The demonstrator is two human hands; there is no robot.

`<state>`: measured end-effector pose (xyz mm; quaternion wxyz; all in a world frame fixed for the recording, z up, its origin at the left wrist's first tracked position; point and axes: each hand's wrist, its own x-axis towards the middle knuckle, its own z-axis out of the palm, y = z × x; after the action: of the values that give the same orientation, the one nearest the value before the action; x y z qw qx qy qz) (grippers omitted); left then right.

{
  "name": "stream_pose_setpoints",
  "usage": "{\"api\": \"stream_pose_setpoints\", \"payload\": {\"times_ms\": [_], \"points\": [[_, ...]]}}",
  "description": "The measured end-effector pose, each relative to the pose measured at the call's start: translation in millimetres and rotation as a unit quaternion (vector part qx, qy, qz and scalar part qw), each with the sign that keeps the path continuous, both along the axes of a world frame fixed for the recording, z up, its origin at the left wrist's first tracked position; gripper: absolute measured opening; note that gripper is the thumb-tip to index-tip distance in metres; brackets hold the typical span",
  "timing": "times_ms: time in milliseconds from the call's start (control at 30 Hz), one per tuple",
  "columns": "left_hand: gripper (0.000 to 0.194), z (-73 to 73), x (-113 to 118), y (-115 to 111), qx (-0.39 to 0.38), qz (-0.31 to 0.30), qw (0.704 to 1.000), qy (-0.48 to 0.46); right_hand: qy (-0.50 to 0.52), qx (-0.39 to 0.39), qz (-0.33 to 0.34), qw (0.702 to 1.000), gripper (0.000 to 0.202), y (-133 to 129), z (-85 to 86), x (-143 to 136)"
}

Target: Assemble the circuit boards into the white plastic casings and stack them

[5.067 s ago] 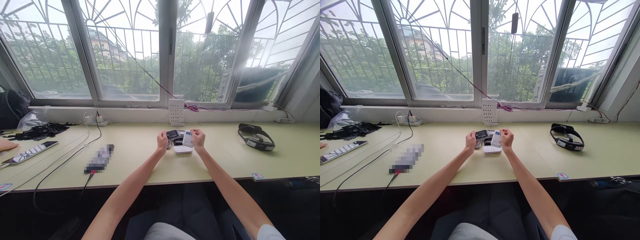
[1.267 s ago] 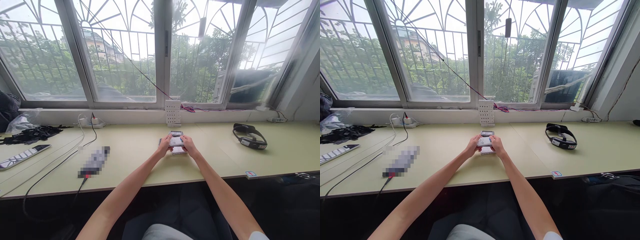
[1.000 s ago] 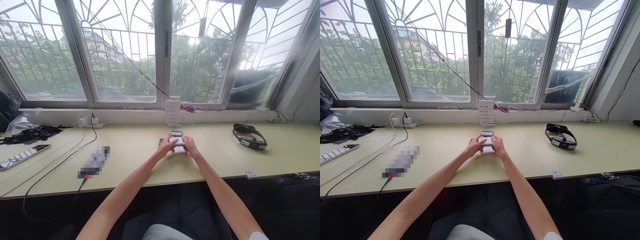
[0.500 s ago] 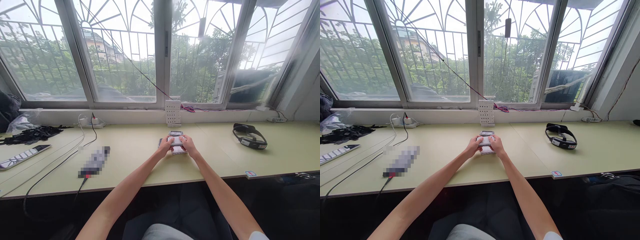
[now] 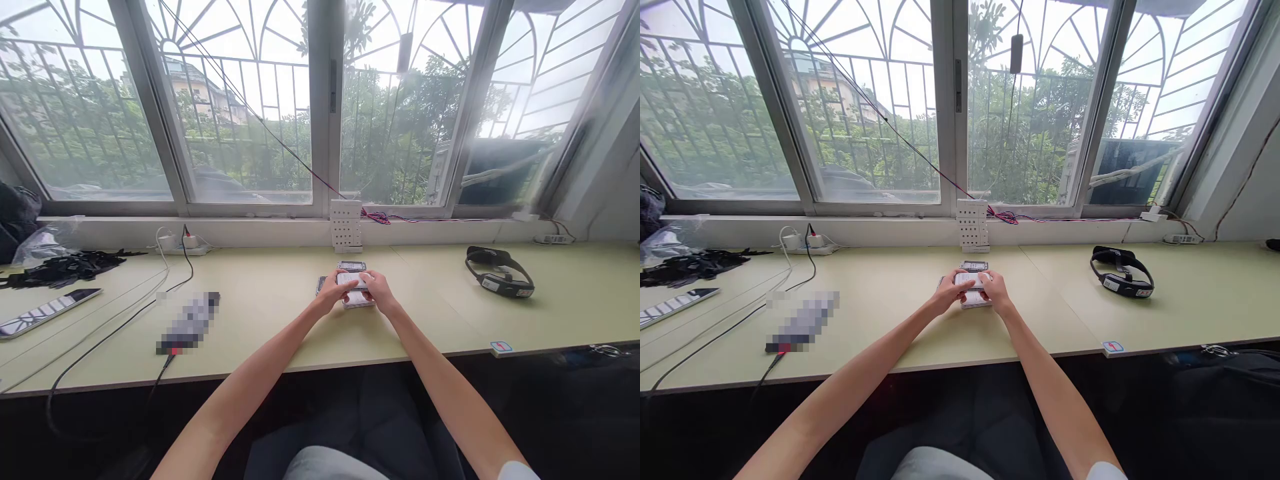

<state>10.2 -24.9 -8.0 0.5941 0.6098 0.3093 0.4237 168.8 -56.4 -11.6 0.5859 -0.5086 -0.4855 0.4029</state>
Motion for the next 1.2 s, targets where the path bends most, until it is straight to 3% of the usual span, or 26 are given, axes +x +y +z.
{"api": "stream_pose_setpoints", "payload": {"times_ms": [433,833,1200], "points": [[0.074,-4.9,0.5,5.5,0.034,-0.016,0.999,0.025,0.028,-0.013,0.009,0.999,0.014,0.0,1.0,0.8],[0.067,-2.3,1.6,3.6,0.053,0.003,0.998,0.035,0.034,-0.024,0.008,0.999,0.014,-5.6,8.1,-2.0],[0.068,-3.1,3.2,5.3,0.042,-0.002,0.999,0.006,0.083,-0.023,0.025,0.996,0.027,-10.1,13.2,-3.1]]}}
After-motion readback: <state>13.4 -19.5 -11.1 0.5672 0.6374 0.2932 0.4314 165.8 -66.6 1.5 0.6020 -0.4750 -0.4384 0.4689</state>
